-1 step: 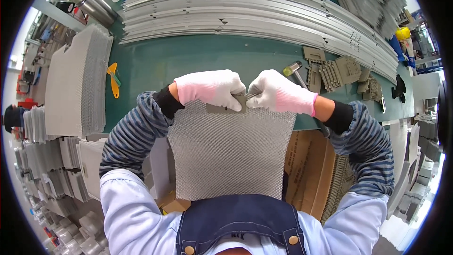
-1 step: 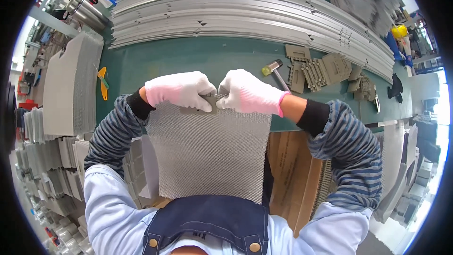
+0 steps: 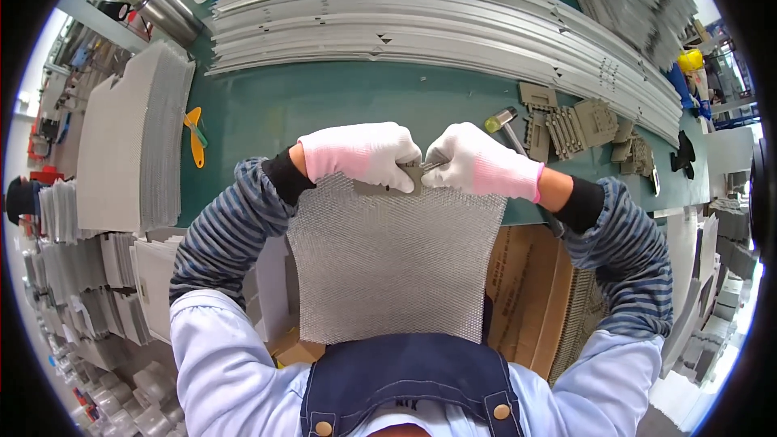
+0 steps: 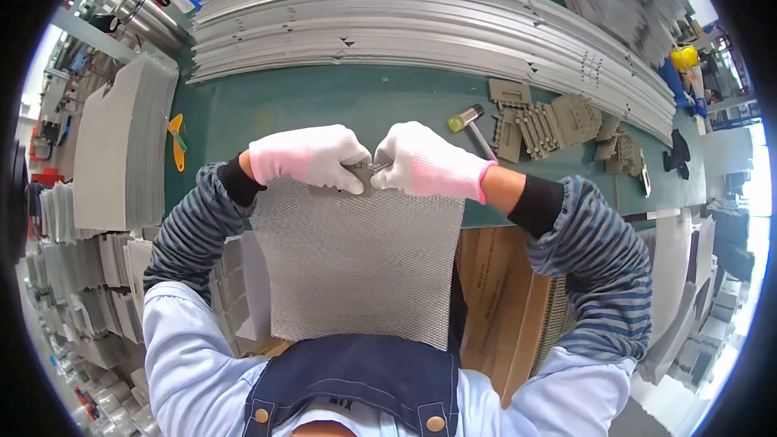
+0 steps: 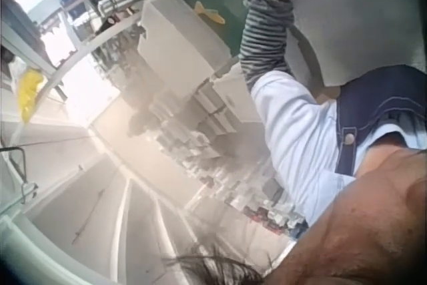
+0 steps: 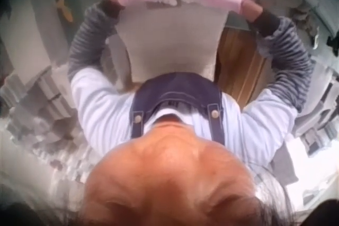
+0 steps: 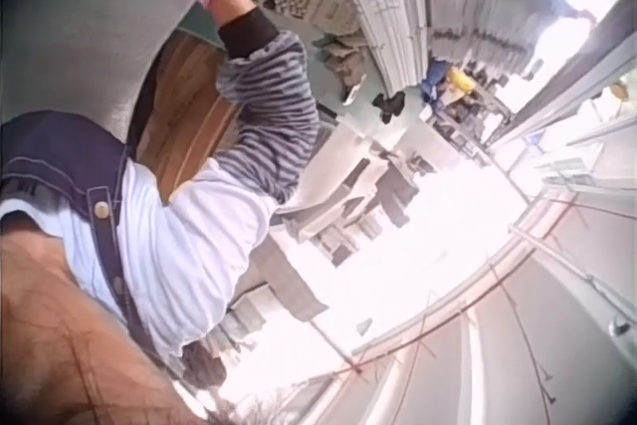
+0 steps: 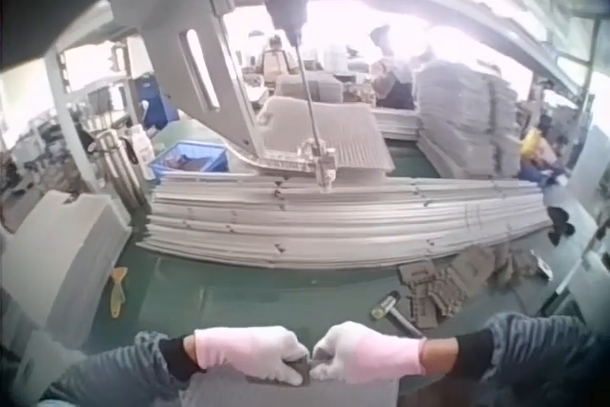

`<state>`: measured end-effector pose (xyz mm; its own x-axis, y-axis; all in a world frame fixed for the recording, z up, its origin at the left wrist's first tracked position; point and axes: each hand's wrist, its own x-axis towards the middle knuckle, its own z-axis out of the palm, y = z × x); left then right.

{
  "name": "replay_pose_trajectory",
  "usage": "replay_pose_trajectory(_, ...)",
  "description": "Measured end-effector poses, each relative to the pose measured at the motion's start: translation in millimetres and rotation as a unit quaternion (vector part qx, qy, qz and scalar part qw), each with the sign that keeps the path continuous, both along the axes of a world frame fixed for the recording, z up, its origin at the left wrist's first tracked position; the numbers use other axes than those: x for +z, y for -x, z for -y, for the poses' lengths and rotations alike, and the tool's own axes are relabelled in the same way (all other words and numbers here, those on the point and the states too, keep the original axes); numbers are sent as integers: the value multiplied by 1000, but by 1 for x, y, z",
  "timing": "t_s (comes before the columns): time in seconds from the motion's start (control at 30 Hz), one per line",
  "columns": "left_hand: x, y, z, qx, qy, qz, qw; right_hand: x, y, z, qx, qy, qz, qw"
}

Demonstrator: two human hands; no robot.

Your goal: The recorder is assembling metal mesh filters by attaching metal frames and handles to mesh sheets and then securing them with an electric drill.

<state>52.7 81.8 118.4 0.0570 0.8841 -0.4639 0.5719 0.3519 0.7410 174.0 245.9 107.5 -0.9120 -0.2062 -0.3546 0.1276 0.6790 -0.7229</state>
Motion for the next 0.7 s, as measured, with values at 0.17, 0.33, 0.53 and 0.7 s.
replay_pose_trajectory(0.17,45,19,46,188,-346,-301,869,33,1,-10,8,0,-9,1000)
replay_pose_trajectory(0.33,-59,22,167,481,-329,150,799,44,3,-15,61,-31,-30,997)
replay_pose_trajectory(0.53,-21,-41,163,546,-399,131,725,14,56,-182,-69,-362,-92,925)
replay_pose_trajectory(0.7,-30,-34,172,562,-428,129,696,-60,-18,-274,-189,-543,-72,815)
